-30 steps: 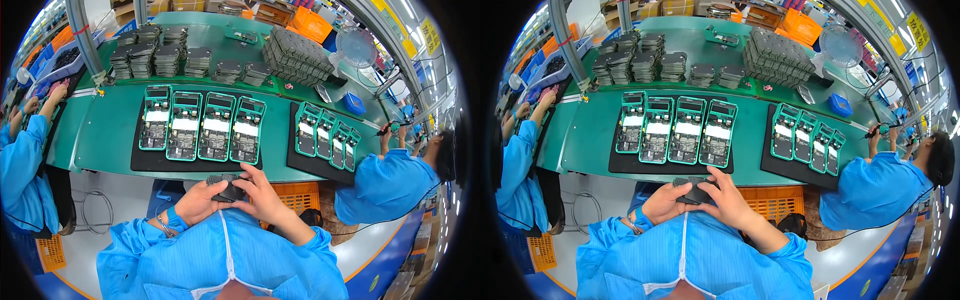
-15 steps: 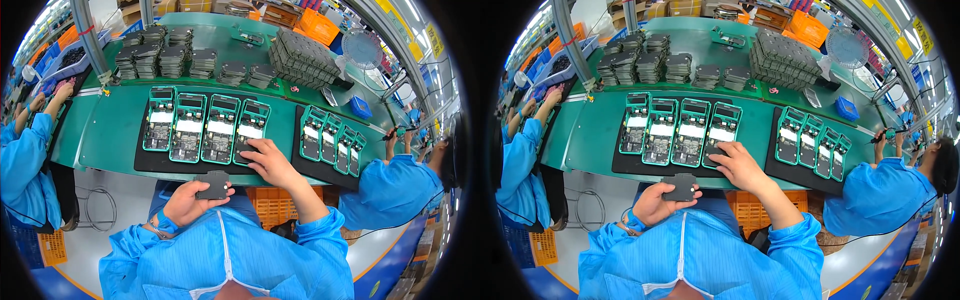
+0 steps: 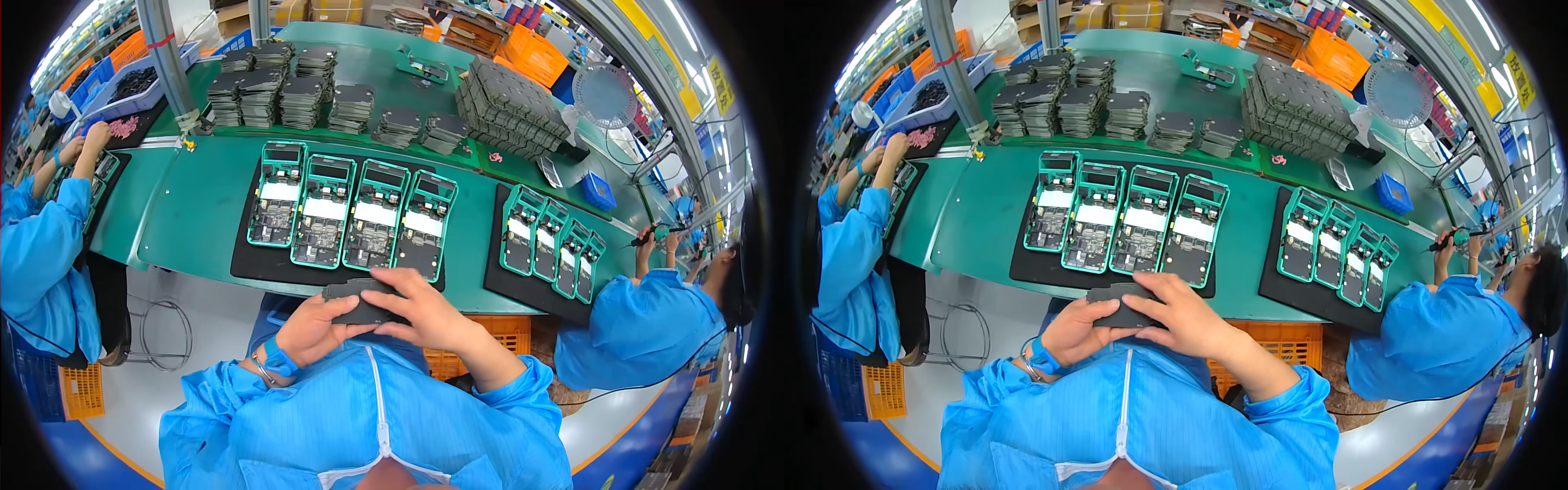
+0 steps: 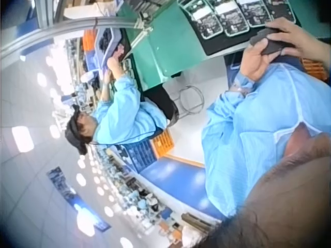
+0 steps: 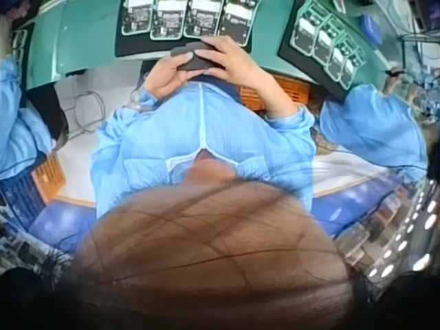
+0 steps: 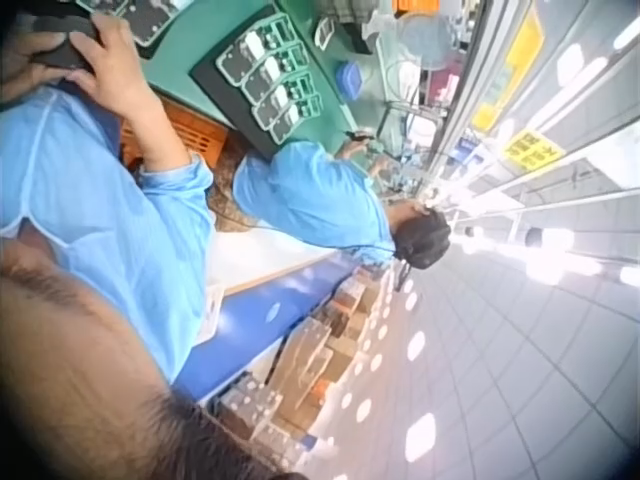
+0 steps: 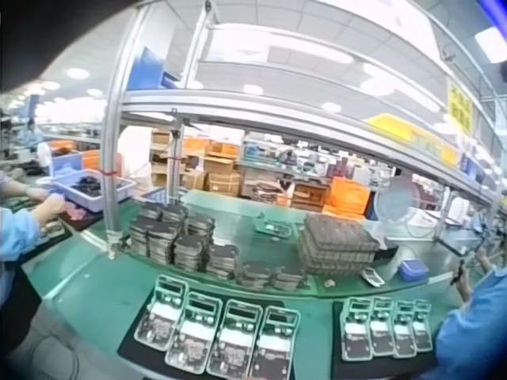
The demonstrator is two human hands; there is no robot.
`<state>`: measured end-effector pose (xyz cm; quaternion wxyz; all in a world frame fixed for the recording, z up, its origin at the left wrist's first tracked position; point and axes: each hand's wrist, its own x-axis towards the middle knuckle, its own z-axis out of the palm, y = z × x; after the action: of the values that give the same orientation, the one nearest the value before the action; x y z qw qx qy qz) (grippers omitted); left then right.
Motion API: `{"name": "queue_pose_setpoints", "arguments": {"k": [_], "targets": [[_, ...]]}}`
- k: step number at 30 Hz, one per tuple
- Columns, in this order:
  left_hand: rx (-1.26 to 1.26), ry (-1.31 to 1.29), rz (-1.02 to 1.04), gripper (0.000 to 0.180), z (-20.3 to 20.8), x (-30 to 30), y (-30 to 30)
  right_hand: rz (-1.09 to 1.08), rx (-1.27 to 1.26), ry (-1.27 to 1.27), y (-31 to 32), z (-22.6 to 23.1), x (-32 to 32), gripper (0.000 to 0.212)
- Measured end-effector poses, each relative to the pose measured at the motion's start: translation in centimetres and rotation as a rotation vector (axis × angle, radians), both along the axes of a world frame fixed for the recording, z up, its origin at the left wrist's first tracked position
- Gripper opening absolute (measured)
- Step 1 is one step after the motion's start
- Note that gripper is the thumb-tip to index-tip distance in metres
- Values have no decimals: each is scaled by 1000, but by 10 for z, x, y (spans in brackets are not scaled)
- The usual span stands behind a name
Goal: The person breaks sheets of black component pieces apart by hand and installs them onto electronic device frames on the assembly table.
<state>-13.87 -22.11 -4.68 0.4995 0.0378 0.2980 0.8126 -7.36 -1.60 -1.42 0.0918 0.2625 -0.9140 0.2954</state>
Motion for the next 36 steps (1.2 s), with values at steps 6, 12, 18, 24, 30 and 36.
{"name": "queue_pose_setpoints", "arguments": {"k": [6, 12, 18, 24, 30, 36], "targets": [[-3, 35, 120, 48, 11, -7, -11, -235, 126, 146, 12, 0, -32, 43], [126, -115, 123, 44, 1, -8, -26, -217, 242, 174, 15, -9, -49, 41], [93, -61, 138, 43, -6, -10, -37, -208, 343, 118, 12, -6, -43, 41], [29, -18, 169, 39, -4, -12, -40, -258, 424, 155, -2, 0, -41, 44], [-10, -20, 156, 38, -7, -9, -42, 40, 112, 114, -33, 4, -38, 59], [94, -17, 268, 42, -2, -13, -57, 12, 85, 135, -38, -1, -61, 46]]}}
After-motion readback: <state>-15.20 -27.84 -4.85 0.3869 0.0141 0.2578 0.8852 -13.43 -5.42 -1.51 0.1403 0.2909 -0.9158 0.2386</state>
